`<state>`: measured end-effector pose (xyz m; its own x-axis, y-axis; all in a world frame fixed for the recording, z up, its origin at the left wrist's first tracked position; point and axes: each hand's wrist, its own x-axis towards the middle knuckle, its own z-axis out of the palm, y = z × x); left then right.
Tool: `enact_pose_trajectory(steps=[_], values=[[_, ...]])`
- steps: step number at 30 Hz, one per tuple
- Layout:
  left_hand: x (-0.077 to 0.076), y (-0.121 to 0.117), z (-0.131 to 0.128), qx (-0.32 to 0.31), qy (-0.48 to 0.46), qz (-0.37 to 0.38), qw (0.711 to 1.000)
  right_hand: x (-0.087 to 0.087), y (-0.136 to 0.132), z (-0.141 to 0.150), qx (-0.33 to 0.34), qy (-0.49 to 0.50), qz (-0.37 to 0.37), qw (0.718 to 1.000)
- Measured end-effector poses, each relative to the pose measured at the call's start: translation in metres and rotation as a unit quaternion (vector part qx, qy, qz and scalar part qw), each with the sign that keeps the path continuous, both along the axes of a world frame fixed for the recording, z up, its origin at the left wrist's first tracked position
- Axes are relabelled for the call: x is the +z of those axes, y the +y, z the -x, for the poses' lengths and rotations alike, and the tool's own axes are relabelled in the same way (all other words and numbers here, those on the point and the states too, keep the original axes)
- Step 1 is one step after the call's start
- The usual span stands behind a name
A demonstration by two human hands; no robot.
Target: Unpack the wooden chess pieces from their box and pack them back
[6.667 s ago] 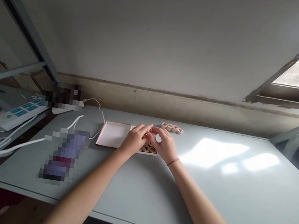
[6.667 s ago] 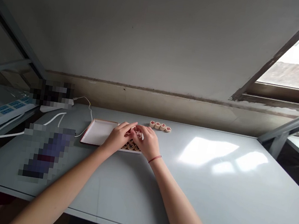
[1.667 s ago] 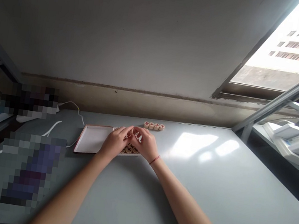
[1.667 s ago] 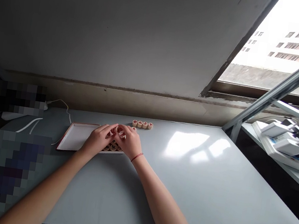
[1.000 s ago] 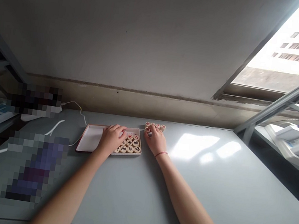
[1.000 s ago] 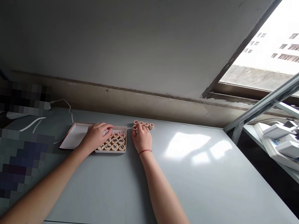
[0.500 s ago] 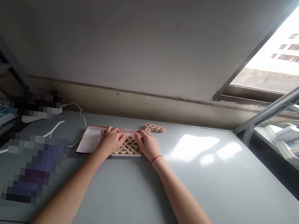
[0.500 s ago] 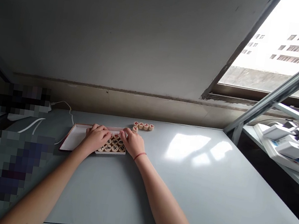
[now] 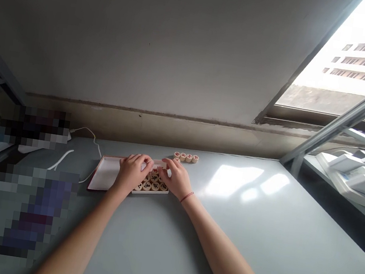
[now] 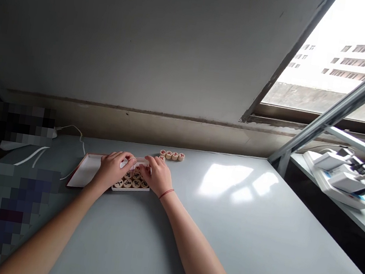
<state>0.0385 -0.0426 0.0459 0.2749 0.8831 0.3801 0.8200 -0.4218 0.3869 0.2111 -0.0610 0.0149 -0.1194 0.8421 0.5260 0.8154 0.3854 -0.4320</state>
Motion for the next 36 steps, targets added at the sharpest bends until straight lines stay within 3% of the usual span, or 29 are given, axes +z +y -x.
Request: enact_pose_trajectory(steps=[4, 9, 15, 21, 26, 33, 36], values=[[0.006, -0.004, -0.008, -0.048, -0.115, 0.028, 0.992, 0.0, 0.001, 0.004, 0.039, -0.02, -0.071, 0.997], [0.006, -0.007, -0.012, -0.062, -0.2, 0.093, 0.973, 0.005, 0.0, 0.002, 0.03, -0.012, -0.088, 0.996], [-0.005, 0.003, -0.004, -0.051, -0.272, 0.092, 0.957, 0.004, 0.007, -0.023, -0.08, 0.07, -0.024, 0.994], [-0.01, 0.01, 0.002, -0.027, -0.271, 0.041, 0.961, 0.007, 0.01, -0.046, -0.159, 0.083, 0.102, 0.979], [-0.008, 0.009, 0.003, -0.026, -0.235, 0.05, 0.97, 0.013, 0.008, -0.052, -0.195, 0.023, 0.163, 0.967], [-0.011, 0.007, 0.001, -0.044, -0.168, 0.029, 0.984, 0.005, 0.01, -0.058, -0.17, -0.069, 0.218, 0.959], [-0.012, 0.005, -0.002, -0.055, -0.153, 0.009, 0.987, 0.009, 0.009, -0.054, -0.158, -0.056, 0.187, 0.968]])
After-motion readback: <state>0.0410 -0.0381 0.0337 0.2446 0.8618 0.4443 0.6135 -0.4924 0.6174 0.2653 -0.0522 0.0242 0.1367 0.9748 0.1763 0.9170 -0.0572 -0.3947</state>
